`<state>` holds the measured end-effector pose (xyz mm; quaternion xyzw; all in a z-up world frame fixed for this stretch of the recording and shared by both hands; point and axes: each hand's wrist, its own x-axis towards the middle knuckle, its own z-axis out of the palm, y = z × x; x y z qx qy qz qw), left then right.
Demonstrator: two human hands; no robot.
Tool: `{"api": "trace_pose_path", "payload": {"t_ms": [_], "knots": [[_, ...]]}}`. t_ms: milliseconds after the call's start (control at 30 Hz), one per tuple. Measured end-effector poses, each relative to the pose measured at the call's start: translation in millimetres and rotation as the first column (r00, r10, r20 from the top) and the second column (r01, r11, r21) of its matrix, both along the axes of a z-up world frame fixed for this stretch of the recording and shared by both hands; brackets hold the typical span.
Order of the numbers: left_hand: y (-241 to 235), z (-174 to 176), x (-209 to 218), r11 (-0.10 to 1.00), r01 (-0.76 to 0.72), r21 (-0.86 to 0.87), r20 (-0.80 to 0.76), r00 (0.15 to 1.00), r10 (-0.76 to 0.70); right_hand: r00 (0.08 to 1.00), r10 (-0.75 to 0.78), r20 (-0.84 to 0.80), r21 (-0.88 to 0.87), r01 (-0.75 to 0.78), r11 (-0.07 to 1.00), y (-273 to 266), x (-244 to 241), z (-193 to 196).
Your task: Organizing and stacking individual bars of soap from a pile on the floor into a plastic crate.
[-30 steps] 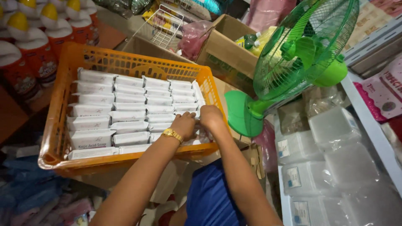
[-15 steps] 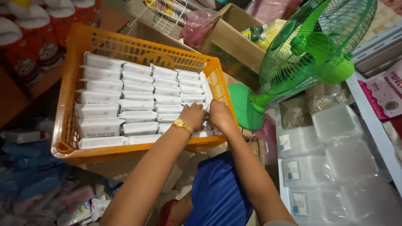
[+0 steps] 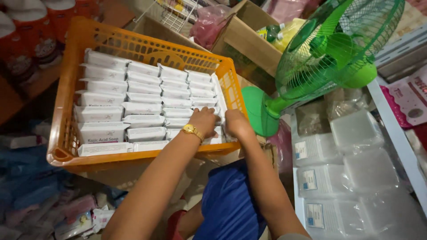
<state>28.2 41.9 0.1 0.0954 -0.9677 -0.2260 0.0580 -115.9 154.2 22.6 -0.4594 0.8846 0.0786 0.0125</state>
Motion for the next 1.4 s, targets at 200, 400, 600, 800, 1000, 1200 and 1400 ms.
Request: {"api": "trace_pose_path", "payload": {"t_ms": [200,400,600,800,1000,1200,1400], "knots": [[2,-3,-1,1.000,0.006,0.009,-0.027,1.000,-0.006,1.000,-0.012,0.018,0.038,0.011,0.999,-4,5,5],[-4,-10,-5,1.000,0.000,-0.005,-0.027,1.000,0.000,0.980,-0.090,0.179,-0.193,0.125,0.973,8,-7,37],[-3,-6,-6,1.000,0.002,0.027,-0.011,1.000,-0.002,0.967,0.140,0.211,0.089,-0.162,0.983,-1,12,26],[-4,0,-2,1.000,-0.003,0.029,-0.024,1.000,0.004,0.854,-0.206,0.477,0.016,0.227,0.974,-5,47,67],[-24,-2,-18,0.986,-0.111,0.122,-0.184,0.974,0.132,0.975,0.084,0.208,-0.387,0.003,0.922,-15,59,95],[-38,121,108,0.919,-0.315,0.240,-0.375,0.843,0.386,0.874,0.403,0.272,-0.772,-0.052,0.633,-27,126,156],[-49,127,266,0.831,-0.473,0.293,-0.459,0.692,0.556,0.765,0.644,0.031,-0.810,-0.358,0.465,-24,180,160]]}}
